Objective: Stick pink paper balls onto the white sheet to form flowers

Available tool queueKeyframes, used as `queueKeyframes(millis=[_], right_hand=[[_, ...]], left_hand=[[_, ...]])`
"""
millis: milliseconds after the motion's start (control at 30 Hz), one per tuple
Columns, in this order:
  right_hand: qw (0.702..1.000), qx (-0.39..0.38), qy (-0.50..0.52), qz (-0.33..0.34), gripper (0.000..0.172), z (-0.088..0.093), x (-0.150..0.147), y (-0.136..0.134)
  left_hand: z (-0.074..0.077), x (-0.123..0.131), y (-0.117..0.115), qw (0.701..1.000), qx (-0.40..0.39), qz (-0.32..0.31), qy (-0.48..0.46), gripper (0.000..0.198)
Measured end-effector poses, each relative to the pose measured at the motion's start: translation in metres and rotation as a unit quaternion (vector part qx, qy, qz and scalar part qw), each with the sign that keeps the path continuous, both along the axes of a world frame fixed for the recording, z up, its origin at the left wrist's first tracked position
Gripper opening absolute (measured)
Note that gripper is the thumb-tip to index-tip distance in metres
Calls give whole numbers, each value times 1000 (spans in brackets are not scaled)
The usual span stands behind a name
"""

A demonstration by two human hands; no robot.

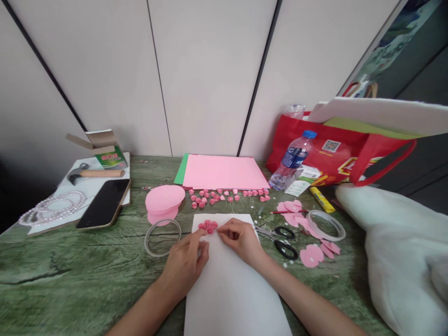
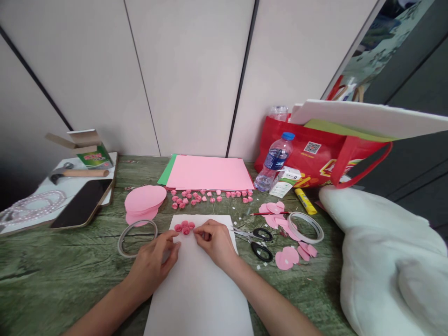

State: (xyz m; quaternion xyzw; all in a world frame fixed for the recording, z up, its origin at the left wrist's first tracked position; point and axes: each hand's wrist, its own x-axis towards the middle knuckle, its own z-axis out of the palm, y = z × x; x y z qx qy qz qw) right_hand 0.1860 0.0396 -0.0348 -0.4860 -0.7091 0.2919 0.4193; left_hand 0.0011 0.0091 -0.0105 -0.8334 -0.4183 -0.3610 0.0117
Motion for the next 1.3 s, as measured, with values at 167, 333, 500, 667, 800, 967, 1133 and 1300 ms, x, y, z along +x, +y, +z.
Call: queueKeyframes(millis=[167,333,500,667,800,967,1133,1300], right_hand=[[1000,1,3,15,16,1,0,0],[1000,-2,4,1,13,2,1,0],[999,-23,-27,-27,9,6,-2,0],[990,-50,-119,-62,7,18,-10,-4],[974,-52,-205,-75,12,24,-16,-8],[947,-75,-295,-99,20,26,-22,-9],[932,-75,-338,-104,21,21,-28,-12],[972,-66,-224,-18,16,26,-9,-9]], left_hand=[[0,1,0,1000,4,-1,2,17],[0,1,0,1000,5,2,-1,17],[0,0,-1,1000,1,4,-1,17],[-1,1,-1,1000,1,-1,0,19],[-2,1,0,1000,12,1,2,19],[-2,2,1,1000,17,3,7,19],[0,2,1,1000,3,0,16,20],[1,0,0,1000,2,-5,18,20]])
